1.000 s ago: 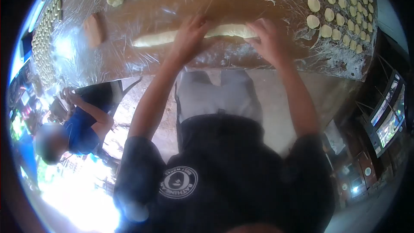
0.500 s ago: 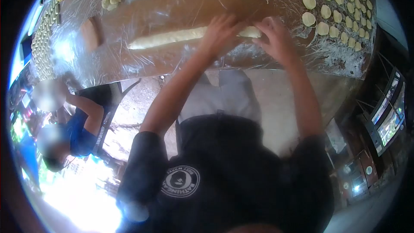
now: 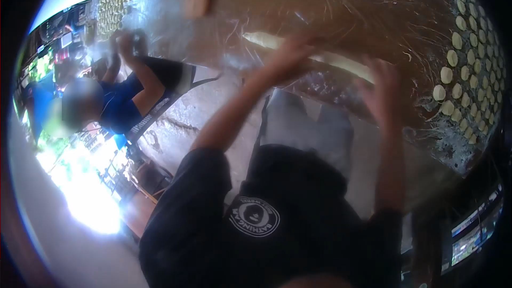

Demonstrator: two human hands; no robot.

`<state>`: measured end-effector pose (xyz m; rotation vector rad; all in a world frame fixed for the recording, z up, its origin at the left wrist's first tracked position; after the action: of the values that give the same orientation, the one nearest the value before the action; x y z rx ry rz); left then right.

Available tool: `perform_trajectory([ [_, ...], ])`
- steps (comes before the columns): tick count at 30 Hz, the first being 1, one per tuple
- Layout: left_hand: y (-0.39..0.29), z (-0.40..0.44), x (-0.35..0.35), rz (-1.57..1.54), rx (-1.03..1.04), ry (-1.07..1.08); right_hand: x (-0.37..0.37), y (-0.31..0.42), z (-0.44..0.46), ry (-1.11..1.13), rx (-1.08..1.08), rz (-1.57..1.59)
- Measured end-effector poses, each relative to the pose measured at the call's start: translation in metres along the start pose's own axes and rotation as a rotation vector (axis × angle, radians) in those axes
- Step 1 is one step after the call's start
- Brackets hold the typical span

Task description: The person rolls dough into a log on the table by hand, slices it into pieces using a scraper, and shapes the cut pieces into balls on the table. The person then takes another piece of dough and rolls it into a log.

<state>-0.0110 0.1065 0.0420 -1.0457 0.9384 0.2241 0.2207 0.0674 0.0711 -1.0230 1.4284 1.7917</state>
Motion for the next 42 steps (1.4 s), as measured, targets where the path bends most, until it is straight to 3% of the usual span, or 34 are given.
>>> perform_trajectory([
  [4, 0.085, -0.058, -0.097, 0.313, -0.244, -0.024, 0.053, 0.059, 0.035, -0.037, -0.144, 0.152],
  [9, 0.129, -0.077, -0.096, -0.090, -0.486, 0.064, 0.109, 0.106, 0.066, -0.009, -0.172, 0.170],
  [12, 0.130, -0.070, -0.089, -0.087, -0.392, 0.082, 0.123, 0.126, 0.075, 0.044, -0.171, 0.110],
  [13, 0.119, -0.063, -0.097, 0.029, -0.271, -0.022, 0.125, 0.134, 0.080, -0.006, -0.190, 0.109],
  [16, 0.119, -0.060, -0.091, 0.004, -0.130, -0.078, 0.146, 0.152, 0.082, -0.086, -0.215, 0.107],
  [19, 0.128, -0.064, -0.082, -0.003, -0.270, 0.073, 0.162, 0.160, 0.089, -0.024, -0.205, 0.112],
  [22, 0.116, -0.055, -0.094, 0.049, -0.011, -0.089, 0.151, 0.163, 0.089, -0.095, -0.128, 0.168],
  [24, 0.124, -0.061, -0.084, 0.040, -0.221, 0.080, 0.153, 0.160, 0.077, -0.071, -0.163, 0.105],
  [26, 0.110, -0.048, -0.091, 0.024, -0.078, -0.020, 0.144, 0.155, 0.078, 0.004, -0.148, 0.101],
  [27, 0.115, -0.049, -0.084, 0.017, -0.118, 0.034, 0.130, 0.152, 0.076, -0.115, -0.157, 0.047],
  [29, 0.121, -0.055, -0.067, 0.009, -0.202, 0.147, 0.121, 0.128, 0.062, -0.028, -0.156, 0.019],
  [33, 0.083, -0.034, -0.081, 0.062, -0.031, -0.007, 0.097, 0.085, 0.037, -0.033, -0.109, -0.013],
  [38, 0.091, -0.038, -0.058, 0.016, -0.094, 0.118, 0.048, 0.028, 0.007, -0.017, -0.039, -0.020],
  [42, 0.095, -0.049, -0.057, 0.059, -0.159, 0.126, 0.015, -0.042, -0.029, 0.119, 0.060, -0.281],
])
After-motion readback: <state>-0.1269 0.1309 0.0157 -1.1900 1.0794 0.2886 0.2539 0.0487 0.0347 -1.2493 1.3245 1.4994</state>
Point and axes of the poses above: each hand's wrist, its own z-axis towards the middle knuckle, its own x-axis out of the palm, y = z × x, the point moved 6 cm from there along z, towards the middle knuckle, and after that the axes turned 10 degrees about -y, right-handed, at the moved point
